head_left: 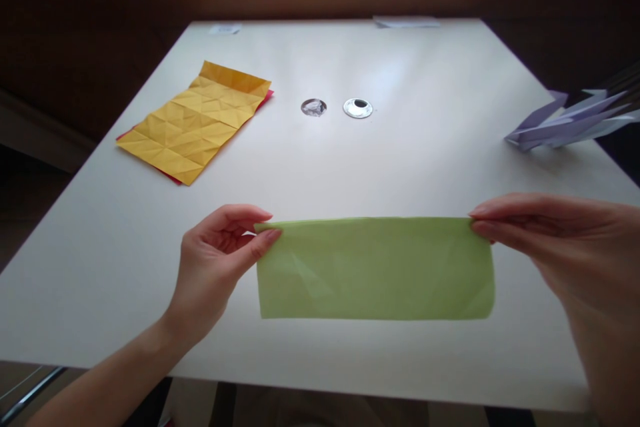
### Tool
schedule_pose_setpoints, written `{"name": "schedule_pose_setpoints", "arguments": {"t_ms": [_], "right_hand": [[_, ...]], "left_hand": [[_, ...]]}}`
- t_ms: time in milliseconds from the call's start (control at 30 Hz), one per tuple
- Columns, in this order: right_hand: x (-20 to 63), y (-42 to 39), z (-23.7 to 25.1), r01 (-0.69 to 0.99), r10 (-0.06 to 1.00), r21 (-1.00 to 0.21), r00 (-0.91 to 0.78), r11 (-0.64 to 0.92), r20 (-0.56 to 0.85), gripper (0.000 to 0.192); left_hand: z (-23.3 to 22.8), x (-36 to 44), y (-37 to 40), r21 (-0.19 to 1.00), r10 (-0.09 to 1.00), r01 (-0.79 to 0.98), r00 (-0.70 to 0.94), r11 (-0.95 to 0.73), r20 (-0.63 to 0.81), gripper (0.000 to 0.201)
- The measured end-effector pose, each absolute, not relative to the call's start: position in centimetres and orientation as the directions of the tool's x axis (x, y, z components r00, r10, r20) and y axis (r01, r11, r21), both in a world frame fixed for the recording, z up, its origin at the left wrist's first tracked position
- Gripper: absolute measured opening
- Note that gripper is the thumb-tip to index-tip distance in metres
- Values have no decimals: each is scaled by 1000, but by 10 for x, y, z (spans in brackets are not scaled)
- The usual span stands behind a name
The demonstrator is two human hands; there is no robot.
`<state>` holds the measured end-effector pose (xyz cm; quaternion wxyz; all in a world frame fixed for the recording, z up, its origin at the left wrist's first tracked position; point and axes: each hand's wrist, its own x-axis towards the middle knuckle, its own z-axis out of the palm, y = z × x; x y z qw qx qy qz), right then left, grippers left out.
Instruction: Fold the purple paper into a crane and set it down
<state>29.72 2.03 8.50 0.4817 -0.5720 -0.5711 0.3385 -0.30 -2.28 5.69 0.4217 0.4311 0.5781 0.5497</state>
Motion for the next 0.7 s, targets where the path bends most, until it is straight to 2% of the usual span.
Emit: {"name": "schedule_pose_setpoints", "arguments": {"t_ms": [333, 700], "right_hand": [[298, 19, 84, 370, 976, -922, 131, 115, 174, 17], [296, 19, 86, 348, 975, -928, 122, 133, 186, 18]], "left_hand": [[59, -2, -24, 995, 958, 88, -285, 53, -26, 18], [58, -2, -23, 999, 959, 37, -284, 34, -22, 17]]}}
